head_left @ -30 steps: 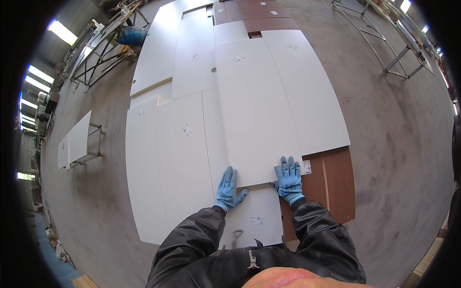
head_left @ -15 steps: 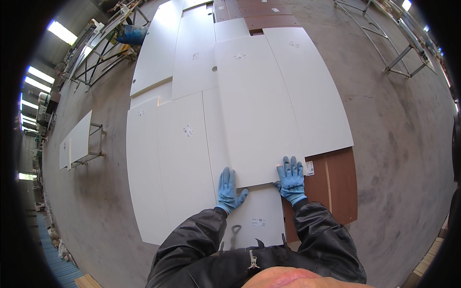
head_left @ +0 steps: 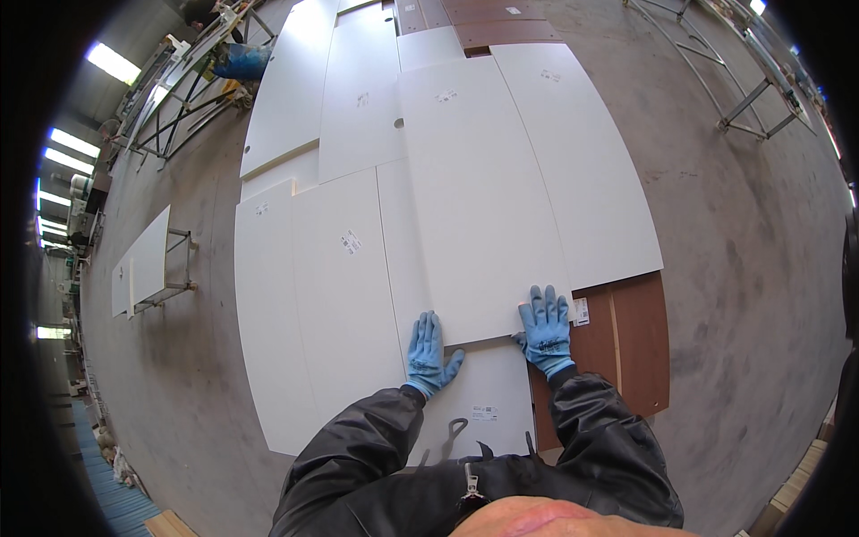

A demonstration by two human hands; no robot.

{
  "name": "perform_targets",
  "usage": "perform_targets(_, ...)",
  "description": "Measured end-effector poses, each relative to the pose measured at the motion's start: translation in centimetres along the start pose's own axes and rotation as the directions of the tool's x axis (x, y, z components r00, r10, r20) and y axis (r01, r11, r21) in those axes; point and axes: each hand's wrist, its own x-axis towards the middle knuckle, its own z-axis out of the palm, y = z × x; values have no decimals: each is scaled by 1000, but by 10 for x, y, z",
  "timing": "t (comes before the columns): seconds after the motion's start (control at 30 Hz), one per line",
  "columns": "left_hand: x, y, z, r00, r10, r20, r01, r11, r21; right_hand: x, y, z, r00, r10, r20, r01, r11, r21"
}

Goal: The person picks up white and brown flat panels from the floor and stacks them on a workbench. They handle the panels one at a time, aligning edges and placing them in a pile. The person also picks up long white strips and adds them to the stack.

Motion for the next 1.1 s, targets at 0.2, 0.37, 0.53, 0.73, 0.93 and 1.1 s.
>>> perform_targets(0.2, 1, -1, 1, 1000, -2, 16, 2, 999, -35, 3, 1, 0, 1000, 7, 25, -6, 1000, -6)
perform_targets(0.37, 0, 0, 2, 999, -22, 38, 23, 1000, -22, 5, 1, 0, 1000, 12, 24, -12, 1000, 12)
perform_targets(0.53, 0, 2, 1, 999, -15, 41, 15, 1000, -5, 9, 2, -1, 1000, 11, 12, -11, 1000, 6)
perform_targets(0.73, 2, 3, -1, 999, -20, 42, 21, 1000, -4, 19, 3, 1, 999, 26, 31, -26, 1000, -2)
perform_targets(0.93, 4, 4, -3, 998, -12, 59, 11, 1000, 13, 28, 3, 4, 999, 43, -1, -43, 999, 17)
perform_targets(1.1, 5, 4, -2, 998, -21, 61, 20, 1000, 10, 29, 5, 6, 998, 30, -50, -28, 999, 33)
